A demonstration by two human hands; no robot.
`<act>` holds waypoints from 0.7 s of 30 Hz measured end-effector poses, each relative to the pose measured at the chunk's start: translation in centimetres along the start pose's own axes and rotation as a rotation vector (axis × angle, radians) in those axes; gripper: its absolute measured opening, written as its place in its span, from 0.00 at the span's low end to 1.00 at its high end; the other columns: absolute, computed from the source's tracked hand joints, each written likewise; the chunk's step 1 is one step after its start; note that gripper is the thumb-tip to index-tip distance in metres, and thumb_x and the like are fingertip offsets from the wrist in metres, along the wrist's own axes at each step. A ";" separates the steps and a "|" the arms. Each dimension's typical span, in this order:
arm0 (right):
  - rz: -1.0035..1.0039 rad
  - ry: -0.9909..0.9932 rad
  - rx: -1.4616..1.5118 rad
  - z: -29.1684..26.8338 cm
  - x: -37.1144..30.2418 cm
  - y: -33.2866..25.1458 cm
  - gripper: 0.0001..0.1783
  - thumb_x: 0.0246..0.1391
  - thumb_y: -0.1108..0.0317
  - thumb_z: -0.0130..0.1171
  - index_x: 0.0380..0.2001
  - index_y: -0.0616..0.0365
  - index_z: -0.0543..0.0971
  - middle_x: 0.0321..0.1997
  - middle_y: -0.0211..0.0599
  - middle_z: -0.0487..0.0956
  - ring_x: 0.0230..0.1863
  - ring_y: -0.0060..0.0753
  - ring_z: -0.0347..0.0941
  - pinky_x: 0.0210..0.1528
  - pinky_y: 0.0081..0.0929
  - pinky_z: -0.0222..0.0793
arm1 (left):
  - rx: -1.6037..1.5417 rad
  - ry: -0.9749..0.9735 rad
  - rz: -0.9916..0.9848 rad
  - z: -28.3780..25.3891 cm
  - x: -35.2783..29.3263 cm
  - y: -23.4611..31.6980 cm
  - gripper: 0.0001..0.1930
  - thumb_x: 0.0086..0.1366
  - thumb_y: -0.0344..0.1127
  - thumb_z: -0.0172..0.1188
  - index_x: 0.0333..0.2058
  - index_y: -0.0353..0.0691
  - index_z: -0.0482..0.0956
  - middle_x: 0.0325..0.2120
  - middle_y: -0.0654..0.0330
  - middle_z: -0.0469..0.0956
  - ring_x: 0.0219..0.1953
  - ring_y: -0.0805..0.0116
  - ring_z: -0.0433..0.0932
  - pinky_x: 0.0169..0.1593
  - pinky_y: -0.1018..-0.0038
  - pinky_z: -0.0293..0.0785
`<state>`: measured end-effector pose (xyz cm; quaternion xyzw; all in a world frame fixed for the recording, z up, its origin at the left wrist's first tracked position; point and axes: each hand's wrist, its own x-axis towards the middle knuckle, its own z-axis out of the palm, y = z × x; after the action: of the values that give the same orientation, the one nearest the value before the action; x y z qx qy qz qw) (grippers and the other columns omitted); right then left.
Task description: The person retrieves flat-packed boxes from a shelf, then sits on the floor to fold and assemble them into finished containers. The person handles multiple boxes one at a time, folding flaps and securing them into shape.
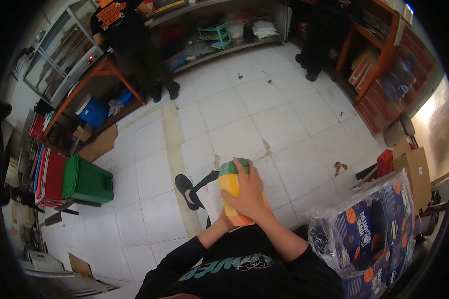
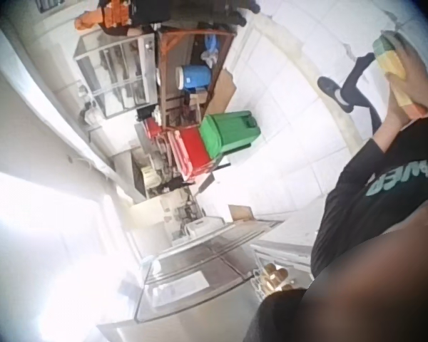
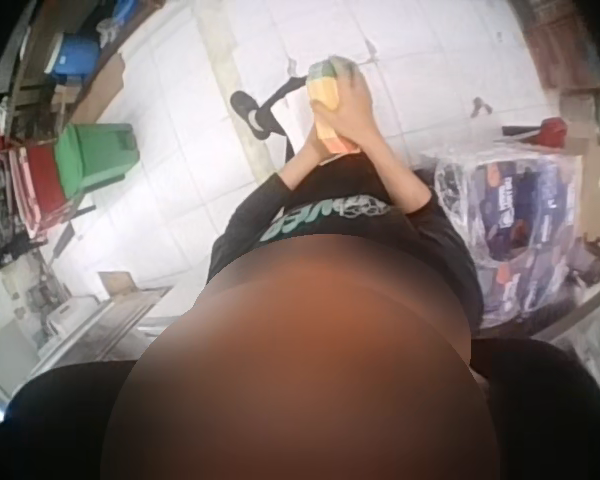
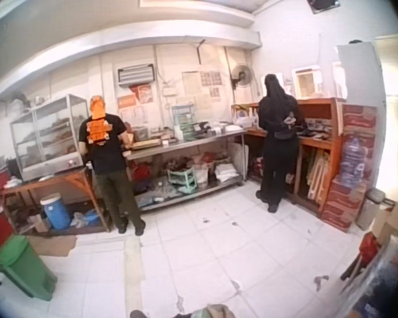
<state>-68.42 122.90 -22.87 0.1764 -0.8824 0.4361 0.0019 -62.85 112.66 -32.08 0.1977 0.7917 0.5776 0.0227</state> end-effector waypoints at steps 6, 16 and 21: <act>0.060 -0.078 -0.217 1.5 -0.3 -0.6 0.53 0.39 0.45 0.64 0.69 0.36 0.52 0.69 0.65 0.47 0.67 0.73 0.44 0.58 0.73 0.46 | 0.004 0.026 -0.015 0.8 -0.1 -1.2 0.34 0.63 0.52 0.55 0.63 0.45 0.58 0.63 0.56 0.60 0.67 0.54 0.54 0.68 0.55 0.47; 0.015 -0.170 -0.315 3.7 -1.4 1.6 0.53 0.39 0.45 0.64 0.69 0.33 0.50 0.70 0.64 0.44 0.68 0.78 0.39 0.59 0.78 0.38 | -0.001 0.041 -0.050 1.8 -0.5 -2.4 0.35 0.63 0.53 0.55 0.64 0.45 0.56 0.65 0.56 0.57 0.68 0.55 0.52 0.69 0.56 0.46; -0.087 -0.101 -0.001 1.1 -0.1 2.1 0.53 0.42 0.48 0.65 0.69 0.41 0.50 0.67 0.61 0.54 0.68 0.62 0.50 0.64 0.56 0.50 | -0.034 0.043 -0.158 1.3 -0.4 0.0 0.36 0.62 0.53 0.55 0.65 0.45 0.55 0.66 0.57 0.56 0.69 0.56 0.51 0.69 0.56 0.46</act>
<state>-68.83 123.23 -25.17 0.2362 -0.8732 0.4257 -0.0233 -62.15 113.74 -32.54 0.1216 0.7953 0.5913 0.0546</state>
